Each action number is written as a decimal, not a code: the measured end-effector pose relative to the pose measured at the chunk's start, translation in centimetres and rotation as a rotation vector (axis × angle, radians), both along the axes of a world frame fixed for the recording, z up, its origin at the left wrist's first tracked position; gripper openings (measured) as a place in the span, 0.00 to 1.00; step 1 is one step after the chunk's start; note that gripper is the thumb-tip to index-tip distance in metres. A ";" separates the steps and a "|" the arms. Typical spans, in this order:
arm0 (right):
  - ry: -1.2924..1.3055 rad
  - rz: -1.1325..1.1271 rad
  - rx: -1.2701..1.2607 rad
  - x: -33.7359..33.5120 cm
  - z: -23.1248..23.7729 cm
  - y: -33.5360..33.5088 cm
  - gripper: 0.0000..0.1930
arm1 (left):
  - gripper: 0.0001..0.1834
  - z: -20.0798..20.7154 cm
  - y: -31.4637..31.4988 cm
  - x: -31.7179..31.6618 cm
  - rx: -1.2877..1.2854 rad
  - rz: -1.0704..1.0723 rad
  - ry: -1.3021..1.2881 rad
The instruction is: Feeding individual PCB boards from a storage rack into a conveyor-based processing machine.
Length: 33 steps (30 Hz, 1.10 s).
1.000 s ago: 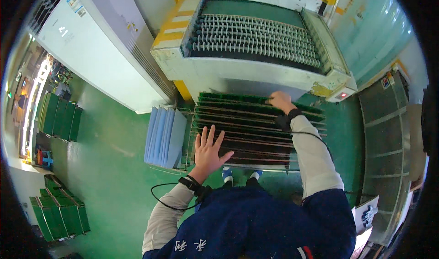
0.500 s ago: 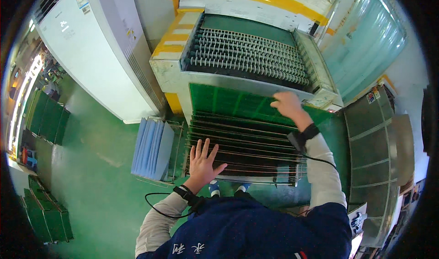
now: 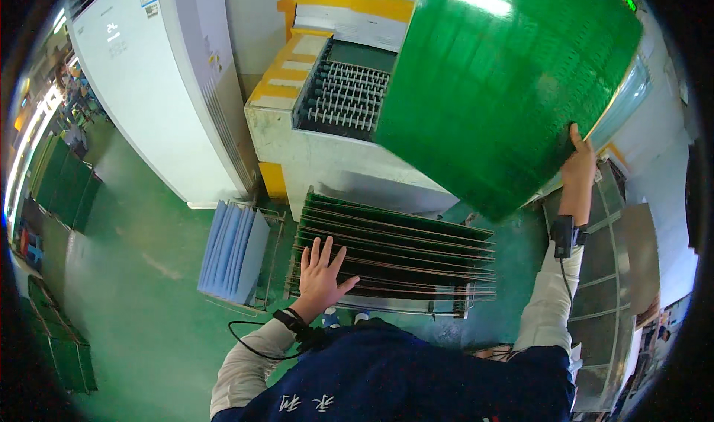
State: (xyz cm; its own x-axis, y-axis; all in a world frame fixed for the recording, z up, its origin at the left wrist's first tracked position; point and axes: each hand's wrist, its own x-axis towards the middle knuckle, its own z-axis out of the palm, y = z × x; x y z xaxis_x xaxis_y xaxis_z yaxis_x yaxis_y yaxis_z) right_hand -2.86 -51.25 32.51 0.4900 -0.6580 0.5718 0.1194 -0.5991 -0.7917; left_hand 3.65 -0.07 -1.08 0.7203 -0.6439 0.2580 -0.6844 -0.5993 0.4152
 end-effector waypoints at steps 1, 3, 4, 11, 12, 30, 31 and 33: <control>0.117 -0.098 -0.202 0.3 -2.1 -1.2 0.18 | 0.43 -0.1 0.0 0.0 0.005 0.001 -0.003; 0.513 -0.323 -0.585 1.0 -4.4 -1.4 0.21 | 0.43 0.1 -0.1 -0.2 -0.007 0.005 -0.009; 0.633 -0.315 -0.614 1.8 -5.8 -0.8 0.23 | 0.43 0.0 0.0 -0.2 0.008 0.015 -0.001; -0.086 0.758 1.093 7.6 -20.1 4.6 0.12 | 0.44 -0.1 -0.2 -0.2 0.036 0.042 0.000; -0.074 0.734 1.130 8.1 -21.3 5.4 0.11 | 0.44 0.0 -0.3 -0.2 0.042 0.044 0.004; -0.036 0.608 1.470 18.7 -31.7 7.9 0.09 | 0.42 1.3 -1.9 -0.4 0.174 0.081 0.028; -0.002 0.614 1.492 18.9 -32.1 8.1 0.10 | 0.42 1.3 -1.9 -0.4 0.176 0.085 0.029; 0.070 0.627 1.536 19.0 -32.8 8.4 0.11 | 0.41 1.1 -1.8 -0.3 0.182 0.095 0.031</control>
State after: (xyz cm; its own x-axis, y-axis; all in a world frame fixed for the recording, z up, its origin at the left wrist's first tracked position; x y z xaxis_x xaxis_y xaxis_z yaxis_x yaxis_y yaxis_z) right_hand 16.18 -42.85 -0.33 0.8743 -0.2540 -0.4136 -0.0337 0.8182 -0.5739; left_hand 3.39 -1.87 0.01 0.7861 -0.6063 0.1200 -0.6094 -0.7280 0.3140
